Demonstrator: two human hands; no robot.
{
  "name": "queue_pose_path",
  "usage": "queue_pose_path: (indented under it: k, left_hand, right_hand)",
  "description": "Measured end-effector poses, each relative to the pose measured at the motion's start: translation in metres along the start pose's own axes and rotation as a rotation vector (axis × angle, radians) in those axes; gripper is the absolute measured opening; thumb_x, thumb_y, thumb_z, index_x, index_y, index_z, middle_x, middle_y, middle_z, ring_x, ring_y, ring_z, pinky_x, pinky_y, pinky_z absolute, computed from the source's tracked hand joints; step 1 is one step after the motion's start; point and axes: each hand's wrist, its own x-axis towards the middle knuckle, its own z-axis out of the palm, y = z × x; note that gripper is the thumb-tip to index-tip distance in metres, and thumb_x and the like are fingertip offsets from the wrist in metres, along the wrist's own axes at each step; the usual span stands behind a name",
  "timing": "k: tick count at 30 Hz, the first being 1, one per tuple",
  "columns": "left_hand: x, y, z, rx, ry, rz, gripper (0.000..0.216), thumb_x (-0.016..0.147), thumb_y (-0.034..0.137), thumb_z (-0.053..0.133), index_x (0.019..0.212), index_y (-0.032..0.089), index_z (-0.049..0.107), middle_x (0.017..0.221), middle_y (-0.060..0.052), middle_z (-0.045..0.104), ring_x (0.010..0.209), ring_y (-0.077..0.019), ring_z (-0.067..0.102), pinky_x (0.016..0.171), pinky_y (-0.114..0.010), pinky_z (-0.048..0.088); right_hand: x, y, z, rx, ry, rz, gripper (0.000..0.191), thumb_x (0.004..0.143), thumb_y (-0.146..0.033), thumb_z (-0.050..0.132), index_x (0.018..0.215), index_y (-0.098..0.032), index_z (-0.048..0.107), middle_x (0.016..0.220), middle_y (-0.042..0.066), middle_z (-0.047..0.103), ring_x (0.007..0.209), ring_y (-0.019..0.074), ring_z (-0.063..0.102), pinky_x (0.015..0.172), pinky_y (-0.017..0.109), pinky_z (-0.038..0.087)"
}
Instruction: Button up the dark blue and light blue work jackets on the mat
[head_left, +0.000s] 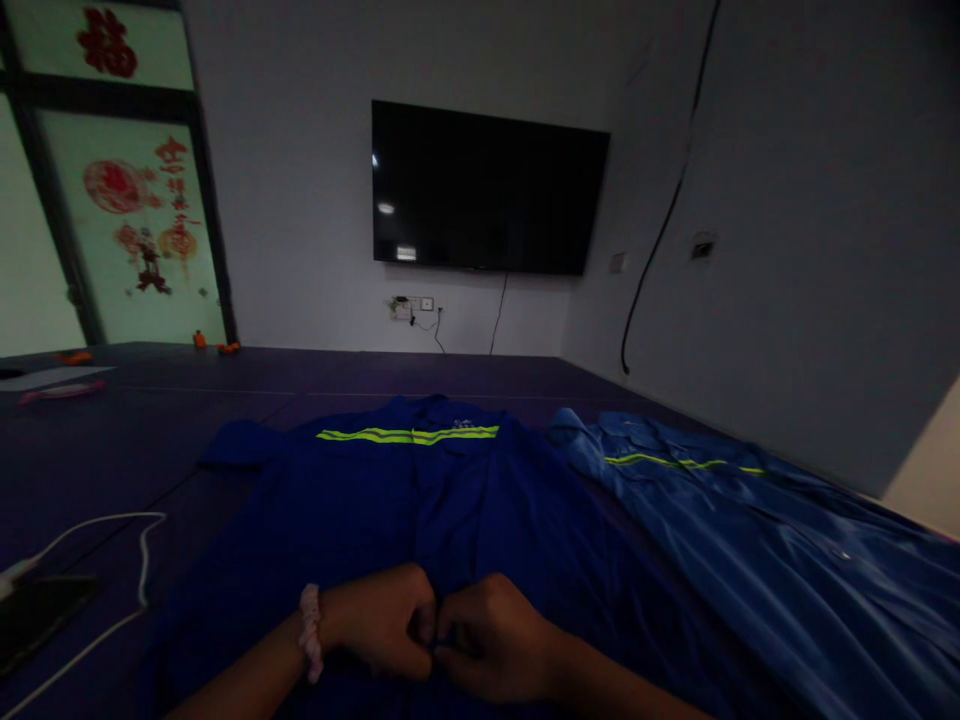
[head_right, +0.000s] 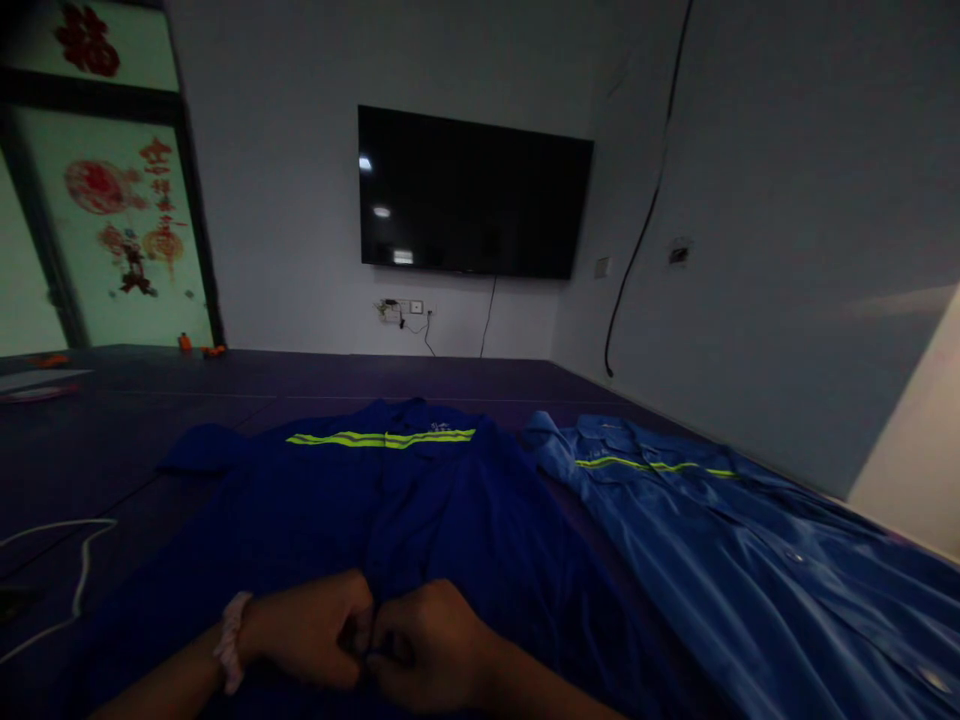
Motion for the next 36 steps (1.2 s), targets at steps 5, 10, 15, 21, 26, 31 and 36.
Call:
queue_pose_path:
  k: [5,10,15,21,26,31,36]
  left_hand:
    - [0.0021,-0.0038,0.0032,-0.137,-0.048,0.026,0.014,0.06,0.014,0.052,0.047,0.015,0.048,0.04,0.007,0.047,0.033,-0.0053,0.042,0.035,-0.014,0.033]
    - [0.0036,-0.007,0.0035,-0.207,-0.123,0.061,0.025,0.059,0.034,0.07,0.054,0.015,0.054,0.042,0.007,0.048,0.034,-0.0057,0.042,0.035,-0.016,0.032]
    - [0.0003,-0.0017,0.0002,-0.144,-0.131,0.092,0.043,0.048,0.048,0.076,0.046,0.015,0.048,0.041,0.007,0.047,0.034,-0.0041,0.04,0.033,-0.016,0.027]
    - [0.0027,-0.0056,0.0036,-0.01,-0.064,0.154,0.051,0.044,0.049,0.078,0.043,0.015,0.04,0.038,0.009,0.039,0.034,-0.0022,0.033,0.033,-0.017,0.02]
    - [0.0029,-0.0048,0.0002,-0.098,-0.129,0.116,0.046,0.049,0.049,0.076,0.047,0.015,0.046,0.043,0.007,0.047,0.035,-0.0041,0.041,0.033,-0.016,0.026]
    - [0.0024,-0.0012,-0.0035,-0.127,-0.172,0.069,0.038,0.047,0.036,0.078,0.051,0.015,0.047,0.045,0.007,0.049,0.035,-0.0052,0.043,0.032,-0.014,0.029]
    - [0.0019,-0.0008,-0.0013,-0.032,-0.094,0.102,0.017,0.059,0.014,0.059,0.049,0.015,0.045,0.042,0.007,0.046,0.035,-0.0053,0.044,0.03,-0.013,0.027]
  right_hand:
    - [-0.0028,-0.0026,-0.0049,-0.001,0.009,-0.022,0.012,0.071,-0.026,0.055,0.078,-0.016,0.057,0.061,-0.002,0.059,0.051,0.0079,0.052,0.046,0.016,0.031]
    - [-0.003,-0.0007,-0.0059,0.029,0.035,-0.074,0.028,0.081,-0.041,0.047,0.072,-0.016,0.053,0.06,-0.001,0.056,0.05,0.0071,0.048,0.046,0.017,0.029]
    - [-0.0018,0.0023,-0.0031,0.023,0.043,-0.127,0.048,0.085,-0.056,0.032,0.065,-0.016,0.049,0.054,-0.002,0.049,0.047,0.0063,0.042,0.045,0.019,0.025]
    - [-0.001,0.003,-0.0028,0.033,0.053,-0.166,0.058,0.086,-0.061,0.021,0.057,-0.016,0.044,0.051,-0.002,0.045,0.046,0.0064,0.038,0.045,0.021,0.024]
    - [-0.0006,0.0047,-0.0021,0.09,0.066,-0.188,0.058,0.086,-0.061,0.018,0.054,-0.017,0.039,0.051,-0.002,0.041,0.047,0.0068,0.038,0.046,0.022,0.025]
    - [-0.0001,0.0041,-0.0026,0.089,0.067,-0.166,0.058,0.086,-0.061,0.021,0.051,-0.017,0.037,0.049,-0.002,0.04,0.047,0.0072,0.037,0.046,0.022,0.026]
    - [0.0002,0.002,-0.004,0.092,0.067,-0.186,0.058,0.087,-0.059,0.02,0.053,-0.017,0.038,0.051,-0.001,0.042,0.047,0.0073,0.039,0.046,0.022,0.027]
